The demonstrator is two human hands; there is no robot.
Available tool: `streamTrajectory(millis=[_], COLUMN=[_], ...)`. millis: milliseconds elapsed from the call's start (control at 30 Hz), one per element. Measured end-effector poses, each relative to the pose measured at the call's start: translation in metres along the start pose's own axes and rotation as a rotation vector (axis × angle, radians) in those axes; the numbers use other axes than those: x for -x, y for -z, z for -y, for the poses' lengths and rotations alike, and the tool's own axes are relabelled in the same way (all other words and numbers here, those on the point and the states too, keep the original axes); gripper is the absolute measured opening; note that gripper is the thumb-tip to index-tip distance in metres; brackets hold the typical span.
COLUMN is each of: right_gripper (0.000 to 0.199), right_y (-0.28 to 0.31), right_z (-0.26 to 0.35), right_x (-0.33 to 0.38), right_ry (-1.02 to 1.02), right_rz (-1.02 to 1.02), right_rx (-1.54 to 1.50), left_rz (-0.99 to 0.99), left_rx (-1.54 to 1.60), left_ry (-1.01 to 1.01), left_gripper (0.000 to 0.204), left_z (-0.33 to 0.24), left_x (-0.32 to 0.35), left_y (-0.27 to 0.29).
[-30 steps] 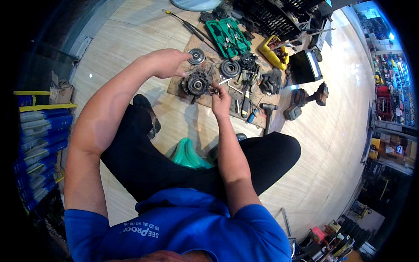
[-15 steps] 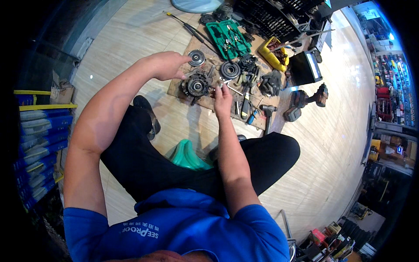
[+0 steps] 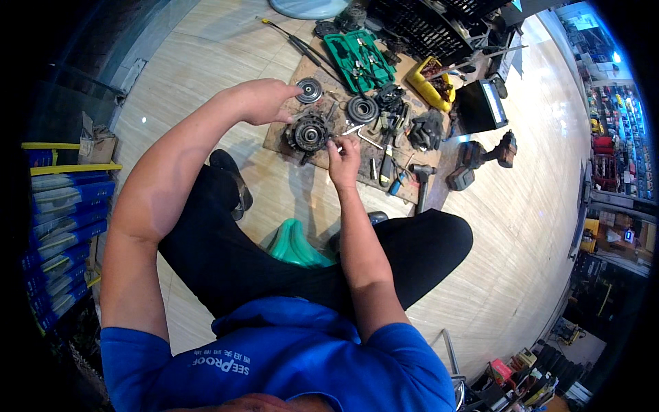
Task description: The person disassembles a car alternator using a wrench and a screwdriver. They remove fasteners and handle internal components like a housing and a bearing.
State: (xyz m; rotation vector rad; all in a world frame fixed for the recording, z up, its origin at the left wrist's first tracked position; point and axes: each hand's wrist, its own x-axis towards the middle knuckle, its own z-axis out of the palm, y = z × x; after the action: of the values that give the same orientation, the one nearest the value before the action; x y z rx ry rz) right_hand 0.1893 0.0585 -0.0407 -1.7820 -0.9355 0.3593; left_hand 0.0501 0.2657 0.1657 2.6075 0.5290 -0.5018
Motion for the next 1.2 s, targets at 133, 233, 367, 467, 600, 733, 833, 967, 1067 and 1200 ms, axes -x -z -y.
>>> streamTrajectory(millis=[133,233,367,467,600,733,833,967,1067,1200], right_gripper=[0.027,0.034,0.026,0.020,0.015,0.024,0.021,0.017,0.023,0.031], right_y=[0.001,0.007,0.015,0.017,0.008,-0.004,-0.006,0.001,-0.001,-0.006], right_z=[-0.016,-0.018,-0.016,-0.020,-0.021,-0.007,0.003,0.007,-0.006,-0.016], right_x=[-0.006,-0.007,-0.006,-0.004,-0.007,-0.009,0.001,-0.002,-0.003,-0.004], right_ry=[-0.285,-0.392,-0.477,-0.506,-0.509,-0.292,-0.089,-0.067,-0.003,-0.189], right_rz=[0.027,0.071,0.132,0.115,0.042,0.023,0.024,0.047,-0.051,-0.105], right_rx=[-0.585,-0.785,-0.946,-1.065,-0.918,-0.338,-0.012,0.143,0.080,-0.300], left_rz=[0.002,0.029,0.042,0.059,0.021,-0.067,0.016,0.048,0.070,0.070], left_rx=[0.003,0.003,0.004,-0.002,0.002,-0.004,0.013,0.032,0.028,0.014], left_ry=[0.004,0.025,0.029,0.036,0.004,-0.044,-0.013,0.009,0.028,0.024], left_gripper=[0.057,0.063,0.063,0.063,0.058,0.047,0.059,0.066,0.066,0.065], left_z=[-0.004,-0.004,-0.005,-0.007,-0.008,0.004,-0.004,-0.007,-0.010,-0.013], left_x=[0.000,0.004,0.004,0.003,0.003,0.000,0.001,0.003,0.001,0.002], left_y=[0.003,0.005,0.005,0.005,0.004,-0.008,0.000,0.003,0.004,0.007])
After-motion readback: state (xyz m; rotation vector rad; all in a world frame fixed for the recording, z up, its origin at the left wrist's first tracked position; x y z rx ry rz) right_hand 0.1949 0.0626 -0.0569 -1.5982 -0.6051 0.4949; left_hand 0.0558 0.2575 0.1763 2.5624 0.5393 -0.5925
